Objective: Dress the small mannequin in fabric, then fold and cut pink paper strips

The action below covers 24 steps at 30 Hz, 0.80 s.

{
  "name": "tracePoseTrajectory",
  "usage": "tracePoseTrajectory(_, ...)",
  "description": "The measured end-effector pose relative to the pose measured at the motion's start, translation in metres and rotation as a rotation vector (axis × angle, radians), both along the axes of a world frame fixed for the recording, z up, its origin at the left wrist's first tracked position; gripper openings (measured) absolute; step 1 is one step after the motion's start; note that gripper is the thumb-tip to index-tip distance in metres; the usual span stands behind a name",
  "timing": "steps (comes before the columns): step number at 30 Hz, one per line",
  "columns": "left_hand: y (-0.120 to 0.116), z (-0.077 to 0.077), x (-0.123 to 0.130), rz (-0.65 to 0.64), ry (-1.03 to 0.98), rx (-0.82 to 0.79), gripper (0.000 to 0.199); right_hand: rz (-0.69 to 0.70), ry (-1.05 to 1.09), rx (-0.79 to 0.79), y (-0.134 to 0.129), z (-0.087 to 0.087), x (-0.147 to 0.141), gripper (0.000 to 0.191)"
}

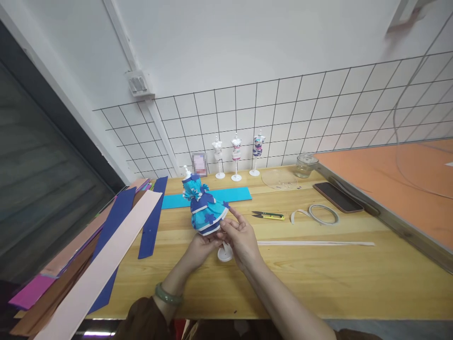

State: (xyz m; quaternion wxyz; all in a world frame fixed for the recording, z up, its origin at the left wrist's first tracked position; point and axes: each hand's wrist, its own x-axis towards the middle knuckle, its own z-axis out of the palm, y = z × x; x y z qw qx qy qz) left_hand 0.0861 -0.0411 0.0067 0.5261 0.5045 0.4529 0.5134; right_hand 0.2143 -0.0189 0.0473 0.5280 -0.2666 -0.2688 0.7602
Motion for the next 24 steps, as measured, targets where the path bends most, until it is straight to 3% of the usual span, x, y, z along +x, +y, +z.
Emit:
tracePoseTrajectory(13,0.0021,-0.0004,-0.0007,-0.043,0.011,0.025,0.024,-0.022,-0.043,-0.004,-0.0026,0.0,0.0019,0.081)
tracePoseTrajectory(19,0.0007,0.0026,0.0004,-0.09,0.041,0.046,0.023,-0.072,-0.058,0.067,-0.0017,0.0034,0.0034,0.073)
tracePoseTrajectory(24,0.0011,-0.0001,-0.0017,-0.109,0.073,0.058,0.022,-0.102,-0.033,0.025,0.0056,0.0058,0.0079,0.063)
